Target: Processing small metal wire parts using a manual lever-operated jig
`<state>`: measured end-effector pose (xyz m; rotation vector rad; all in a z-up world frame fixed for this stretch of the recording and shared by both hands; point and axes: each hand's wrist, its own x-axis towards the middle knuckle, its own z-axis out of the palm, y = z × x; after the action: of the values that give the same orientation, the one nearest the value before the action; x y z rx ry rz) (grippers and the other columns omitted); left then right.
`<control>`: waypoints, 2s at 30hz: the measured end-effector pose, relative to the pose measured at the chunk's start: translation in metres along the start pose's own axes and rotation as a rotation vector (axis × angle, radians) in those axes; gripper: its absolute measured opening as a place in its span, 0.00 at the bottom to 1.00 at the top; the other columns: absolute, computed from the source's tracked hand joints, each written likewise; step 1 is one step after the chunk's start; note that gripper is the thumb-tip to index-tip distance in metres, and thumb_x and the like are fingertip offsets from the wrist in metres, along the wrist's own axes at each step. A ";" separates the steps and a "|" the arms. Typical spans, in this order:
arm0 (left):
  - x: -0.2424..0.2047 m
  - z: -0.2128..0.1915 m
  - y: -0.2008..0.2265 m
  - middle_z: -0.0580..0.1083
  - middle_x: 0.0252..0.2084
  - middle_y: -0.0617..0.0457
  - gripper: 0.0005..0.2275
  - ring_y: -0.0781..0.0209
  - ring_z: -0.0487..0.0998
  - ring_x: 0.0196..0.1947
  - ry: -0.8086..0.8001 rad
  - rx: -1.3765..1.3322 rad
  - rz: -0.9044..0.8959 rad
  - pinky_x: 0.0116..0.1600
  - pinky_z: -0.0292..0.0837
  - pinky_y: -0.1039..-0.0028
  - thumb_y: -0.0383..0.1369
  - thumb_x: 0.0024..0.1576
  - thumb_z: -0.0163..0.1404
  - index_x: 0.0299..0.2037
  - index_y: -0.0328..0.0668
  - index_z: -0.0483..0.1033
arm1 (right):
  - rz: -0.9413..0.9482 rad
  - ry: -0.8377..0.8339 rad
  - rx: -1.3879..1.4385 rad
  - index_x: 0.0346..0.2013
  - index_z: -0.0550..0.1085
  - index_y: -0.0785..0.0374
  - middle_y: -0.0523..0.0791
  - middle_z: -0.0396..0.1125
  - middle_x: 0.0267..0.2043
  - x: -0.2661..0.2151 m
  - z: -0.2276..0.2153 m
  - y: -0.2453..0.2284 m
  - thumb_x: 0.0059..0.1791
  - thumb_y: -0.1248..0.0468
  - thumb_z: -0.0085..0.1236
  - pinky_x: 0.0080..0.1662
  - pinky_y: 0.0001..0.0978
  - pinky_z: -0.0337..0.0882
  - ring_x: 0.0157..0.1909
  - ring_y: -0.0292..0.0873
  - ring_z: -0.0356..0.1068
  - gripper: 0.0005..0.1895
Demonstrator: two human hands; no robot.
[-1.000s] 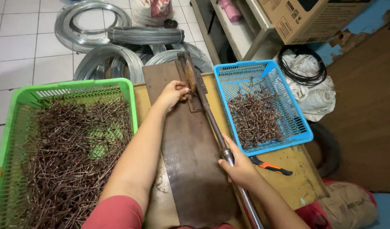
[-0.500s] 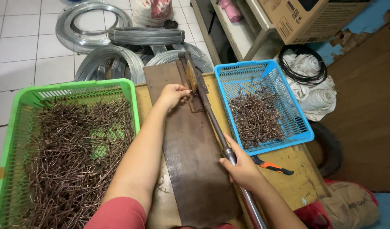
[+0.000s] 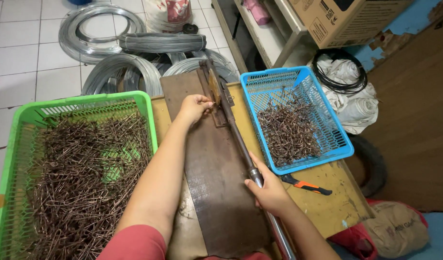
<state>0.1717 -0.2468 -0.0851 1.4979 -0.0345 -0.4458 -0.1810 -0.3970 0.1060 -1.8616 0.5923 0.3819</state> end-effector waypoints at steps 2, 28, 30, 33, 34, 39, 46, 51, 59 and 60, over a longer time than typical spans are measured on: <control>0.000 0.002 -0.002 0.80 0.28 0.50 0.03 0.68 0.76 0.23 0.009 -0.003 0.021 0.32 0.75 0.79 0.24 0.62 0.61 0.38 0.39 0.81 | 0.005 0.005 -0.009 0.82 0.56 0.31 0.48 0.73 0.44 -0.004 0.001 -0.003 0.53 0.66 0.56 0.20 0.32 0.66 0.14 0.42 0.62 0.44; -0.038 0.004 0.037 0.81 0.30 0.57 0.03 0.72 0.76 0.27 0.040 0.244 0.075 0.36 0.72 0.79 0.30 0.60 0.64 0.40 0.44 0.84 | 0.011 0.031 -0.010 0.81 0.58 0.29 0.44 0.75 0.46 -0.005 0.006 -0.003 0.54 0.66 0.57 0.20 0.31 0.69 0.14 0.41 0.64 0.43; -0.093 0.017 0.096 0.65 0.64 0.36 0.13 0.33 0.61 0.66 0.263 0.915 0.069 0.70 0.64 0.42 0.34 0.66 0.49 0.56 0.36 0.72 | 0.004 0.019 -0.027 0.81 0.57 0.29 0.47 0.73 0.32 -0.005 0.005 -0.003 0.54 0.65 0.56 0.21 0.31 0.70 0.14 0.41 0.64 0.43; -0.123 0.062 0.123 0.78 0.40 0.41 0.11 0.35 0.75 0.41 0.662 0.821 0.930 0.39 0.67 0.42 0.30 0.46 0.53 0.39 0.44 0.81 | -0.028 0.016 -0.016 0.82 0.57 0.30 0.47 0.68 0.29 0.001 0.006 0.007 0.54 0.65 0.56 0.20 0.32 0.71 0.13 0.41 0.64 0.43; -0.139 0.084 0.119 0.78 0.40 0.41 0.11 0.35 0.75 0.41 0.664 0.820 0.933 0.39 0.67 0.42 0.30 0.46 0.53 0.39 0.44 0.81 | -0.031 0.017 -0.017 0.82 0.57 0.30 0.47 0.68 0.29 0.005 0.007 0.013 0.54 0.65 0.56 0.20 0.32 0.71 0.13 0.41 0.64 0.43; -0.196 0.148 0.094 0.68 0.73 0.48 0.38 0.48 0.66 0.74 -0.393 1.031 1.161 0.73 0.46 0.27 0.64 0.63 0.35 0.74 0.45 0.63 | -0.153 0.043 -0.068 0.66 0.69 0.55 0.48 0.65 0.22 0.027 0.009 0.043 0.54 0.65 0.58 0.17 0.37 0.70 0.11 0.41 0.64 0.24; -0.179 0.159 0.072 0.70 0.70 0.46 0.40 0.49 0.67 0.71 -0.415 1.141 1.068 0.65 0.57 0.22 0.65 0.63 0.31 0.76 0.42 0.61 | -0.099 0.034 -0.291 0.68 0.67 0.50 0.52 0.76 0.47 0.013 0.004 0.019 0.55 0.59 0.50 0.30 0.46 0.78 0.22 0.51 0.73 0.25; -0.176 0.161 0.069 0.70 0.69 0.46 0.39 0.48 0.67 0.72 -0.433 1.159 1.031 0.65 0.57 0.20 0.65 0.63 0.32 0.75 0.45 0.63 | 0.054 -0.066 -0.306 0.76 0.54 0.47 0.55 0.74 0.42 0.001 0.008 -0.010 0.53 0.56 0.58 0.22 0.39 0.76 0.20 0.46 0.71 0.37; -0.176 0.160 0.068 0.68 0.70 0.46 0.41 0.47 0.64 0.74 -0.467 1.200 0.985 0.68 0.52 0.18 0.66 0.61 0.31 0.78 0.46 0.60 | -0.198 0.172 -0.457 0.62 0.69 0.59 0.55 0.77 0.56 0.058 0.019 0.055 0.49 0.54 0.66 0.61 0.50 0.71 0.61 0.63 0.74 0.30; -0.177 0.162 0.062 0.68 0.70 0.47 0.42 0.47 0.63 0.74 -0.486 1.224 0.974 0.69 0.51 0.19 0.67 0.61 0.30 0.78 0.46 0.59 | -0.187 0.188 -0.443 0.54 0.74 0.60 0.55 0.79 0.51 0.061 0.021 0.063 0.49 0.54 0.66 0.57 0.51 0.72 0.57 0.63 0.76 0.22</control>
<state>-0.0219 -0.3465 0.0330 2.2301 -1.5862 0.0931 -0.1659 -0.4080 0.0175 -2.3770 0.4786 0.2257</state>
